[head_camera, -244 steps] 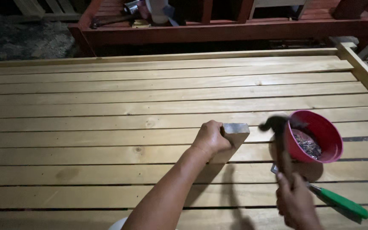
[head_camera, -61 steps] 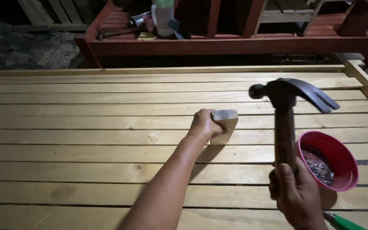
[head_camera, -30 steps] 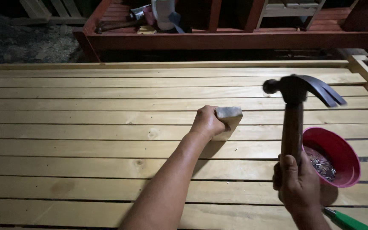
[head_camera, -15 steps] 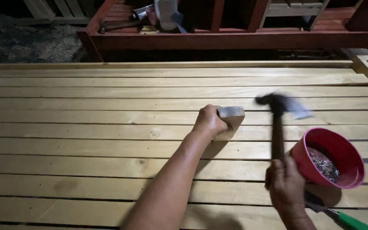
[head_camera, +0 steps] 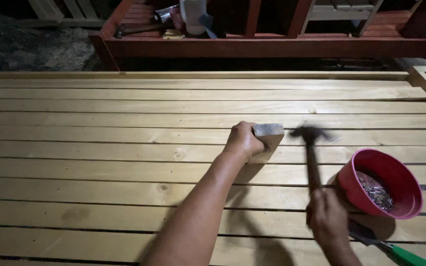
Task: The person sits on the floor beside a wooden slat frame and hammers nails into the slats, taking nails from a pink bowl. They use a wood block to help position nails, then continue hammering nails along the frame and reach back into the bowl for more nails.
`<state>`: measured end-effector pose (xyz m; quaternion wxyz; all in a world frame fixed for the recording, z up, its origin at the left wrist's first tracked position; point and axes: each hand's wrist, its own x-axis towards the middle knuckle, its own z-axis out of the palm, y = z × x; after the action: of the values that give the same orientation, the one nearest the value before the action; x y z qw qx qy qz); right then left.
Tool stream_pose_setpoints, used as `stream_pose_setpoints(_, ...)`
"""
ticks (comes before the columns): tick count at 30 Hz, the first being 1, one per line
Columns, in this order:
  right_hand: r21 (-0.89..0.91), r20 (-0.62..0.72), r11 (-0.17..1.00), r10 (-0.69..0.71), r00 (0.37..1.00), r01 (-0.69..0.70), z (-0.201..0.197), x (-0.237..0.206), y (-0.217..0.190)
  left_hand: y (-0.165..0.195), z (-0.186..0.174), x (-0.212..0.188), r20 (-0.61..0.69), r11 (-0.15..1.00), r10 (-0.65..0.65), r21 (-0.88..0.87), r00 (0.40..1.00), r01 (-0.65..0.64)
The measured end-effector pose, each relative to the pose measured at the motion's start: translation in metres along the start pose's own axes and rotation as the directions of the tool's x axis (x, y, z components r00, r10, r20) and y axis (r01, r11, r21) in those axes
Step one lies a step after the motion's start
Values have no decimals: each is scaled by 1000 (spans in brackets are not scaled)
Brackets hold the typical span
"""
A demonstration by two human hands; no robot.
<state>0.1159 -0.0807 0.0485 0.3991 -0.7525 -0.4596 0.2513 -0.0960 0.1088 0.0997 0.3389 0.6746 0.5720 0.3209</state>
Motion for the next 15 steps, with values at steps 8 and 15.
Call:
stream_pose_setpoints(8, -473, -149, 757, -572, 807, 450, 25, -7, 54, 4, -4, -5, 12, 1000, 11, -12, 1000, -11)
stream_pose_setpoints(15, -300, 143, 931, 262, 954, -210, 7, -3, 66, 4, -1, -2, -6, 1000, 26, 8, 1000, -26)
